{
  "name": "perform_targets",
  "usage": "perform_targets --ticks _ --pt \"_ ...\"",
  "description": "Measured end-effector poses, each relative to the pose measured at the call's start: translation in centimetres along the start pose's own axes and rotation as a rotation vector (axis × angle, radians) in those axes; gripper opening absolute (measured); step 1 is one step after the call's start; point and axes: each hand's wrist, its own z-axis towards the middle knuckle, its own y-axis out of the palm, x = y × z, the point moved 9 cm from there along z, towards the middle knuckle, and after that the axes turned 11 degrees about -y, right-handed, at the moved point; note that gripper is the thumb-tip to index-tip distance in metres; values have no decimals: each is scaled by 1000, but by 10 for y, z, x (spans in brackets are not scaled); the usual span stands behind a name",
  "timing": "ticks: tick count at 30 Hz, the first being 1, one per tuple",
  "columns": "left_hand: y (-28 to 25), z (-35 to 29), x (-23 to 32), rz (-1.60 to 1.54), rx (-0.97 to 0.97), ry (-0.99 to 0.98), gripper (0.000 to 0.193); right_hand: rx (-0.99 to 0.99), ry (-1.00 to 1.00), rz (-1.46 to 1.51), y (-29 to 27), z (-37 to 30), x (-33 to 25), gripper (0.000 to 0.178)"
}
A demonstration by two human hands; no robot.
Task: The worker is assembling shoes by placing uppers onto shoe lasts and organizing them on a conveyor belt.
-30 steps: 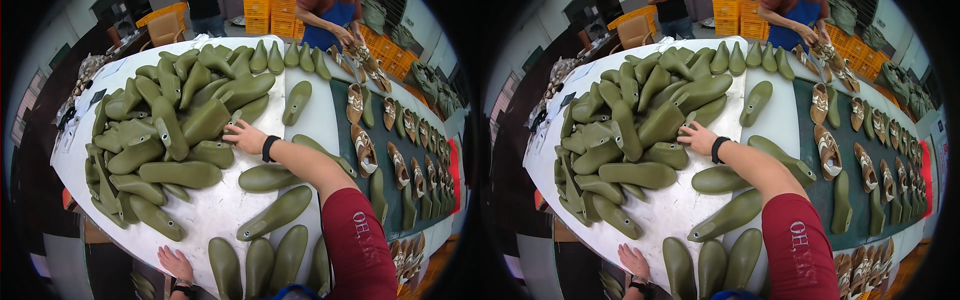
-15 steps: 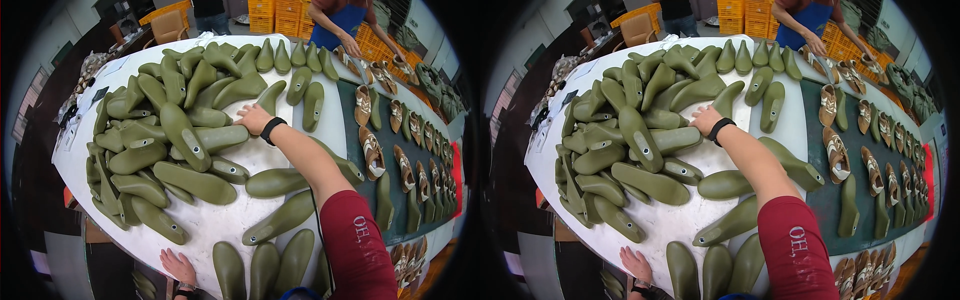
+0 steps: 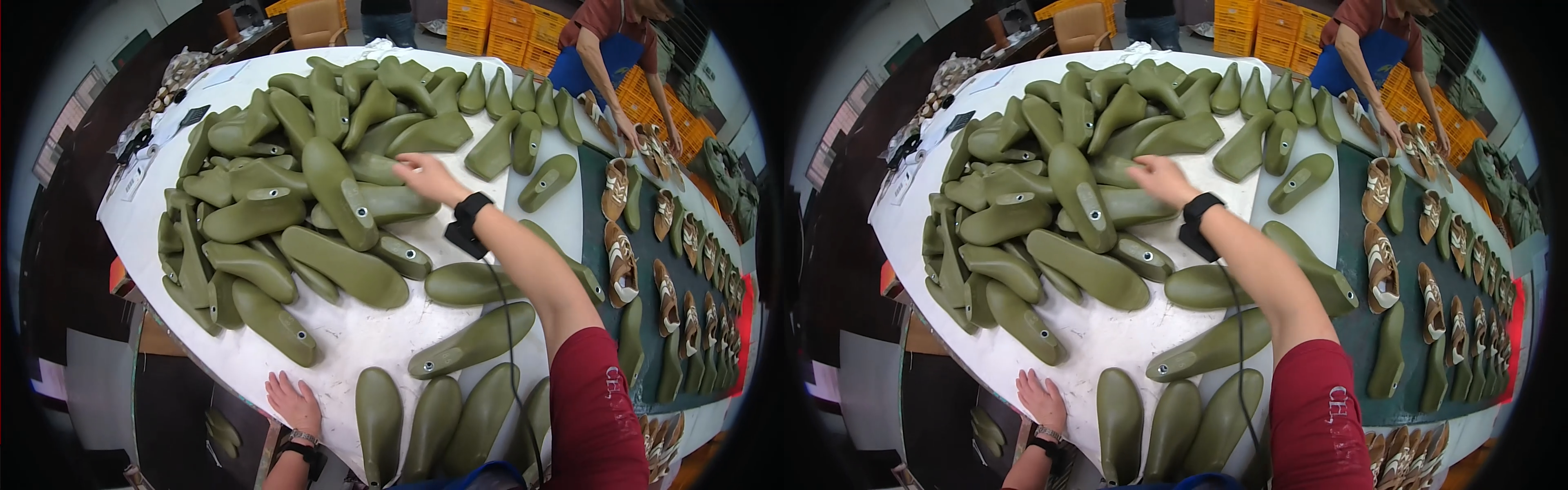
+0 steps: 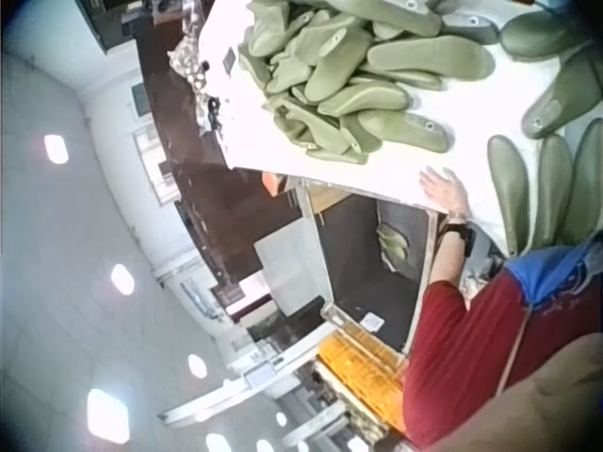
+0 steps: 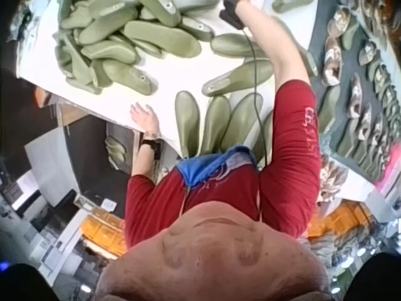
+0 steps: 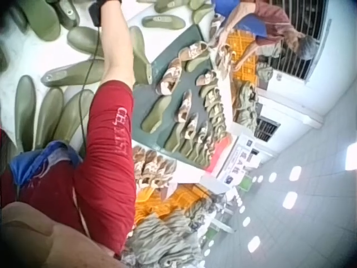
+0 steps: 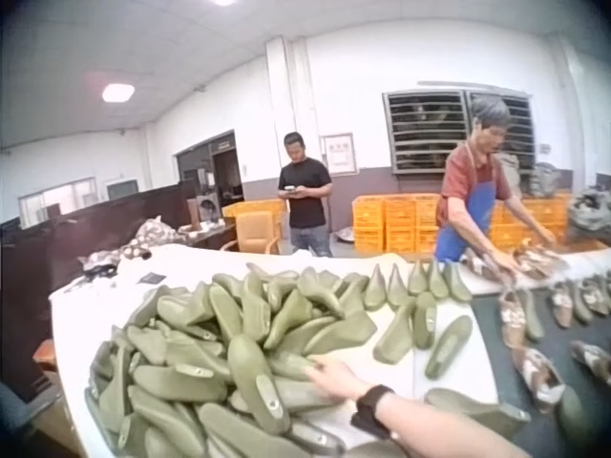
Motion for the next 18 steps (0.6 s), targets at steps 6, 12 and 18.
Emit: perform_targets --ticks 6,12,18 --pt "2 -1 4 -30 -4 -2 49 -357 32 -613 78 -11 -97 77" --pt "4 -1 5 -27 18 -22 48 23 114 281 49 -52 -50 62" --pt "0 -1 0 -39 28 -28 47 239 467 869 -23 -102 -18 39"
